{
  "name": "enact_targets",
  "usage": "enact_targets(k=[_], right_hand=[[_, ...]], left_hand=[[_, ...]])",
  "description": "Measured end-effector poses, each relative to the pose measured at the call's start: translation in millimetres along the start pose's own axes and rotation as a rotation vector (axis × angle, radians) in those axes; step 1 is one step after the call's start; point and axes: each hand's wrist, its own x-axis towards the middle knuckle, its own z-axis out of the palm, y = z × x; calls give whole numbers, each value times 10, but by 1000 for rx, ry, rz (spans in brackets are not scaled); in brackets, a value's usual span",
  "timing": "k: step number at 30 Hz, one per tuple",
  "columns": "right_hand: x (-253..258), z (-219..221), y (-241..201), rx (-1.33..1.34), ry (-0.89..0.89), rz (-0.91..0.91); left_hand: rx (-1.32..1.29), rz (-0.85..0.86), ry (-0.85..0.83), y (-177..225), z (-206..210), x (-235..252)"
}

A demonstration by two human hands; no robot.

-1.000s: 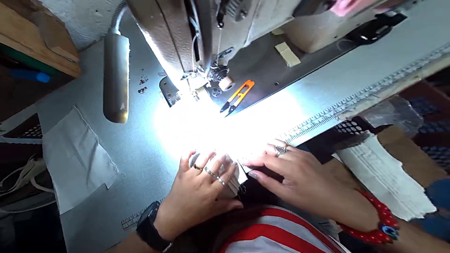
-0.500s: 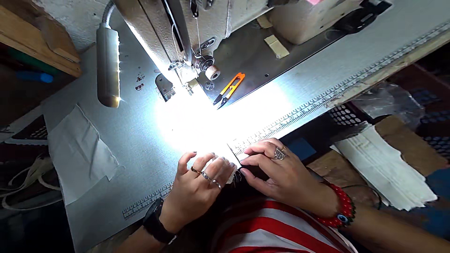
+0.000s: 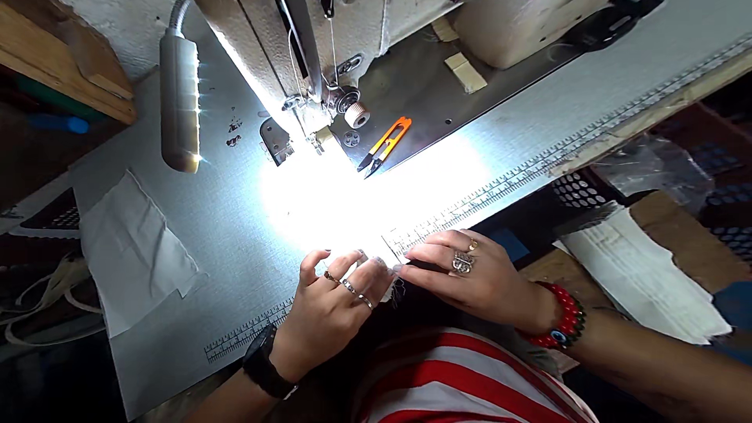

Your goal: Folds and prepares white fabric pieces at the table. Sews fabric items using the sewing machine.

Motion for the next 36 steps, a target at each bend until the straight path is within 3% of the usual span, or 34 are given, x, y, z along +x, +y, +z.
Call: enact_targets(k=[6,14,20,25,36], right_hand=[[-8,101,-29,116,92,56],[-126,235,46,109,121,47],[-145,222,57,115,171,84],[-184,236,62,128,162,91],[-143,241,-137,206,182,220]], left_hand=[[-129,48,93,-171,-191,-231],[-195,-40,-83,-198,-300,-131],[-58,-62,-112,-87,-91,50],[61,-85,-25,66,-9,30],[34,-234,138,252,107,109]])
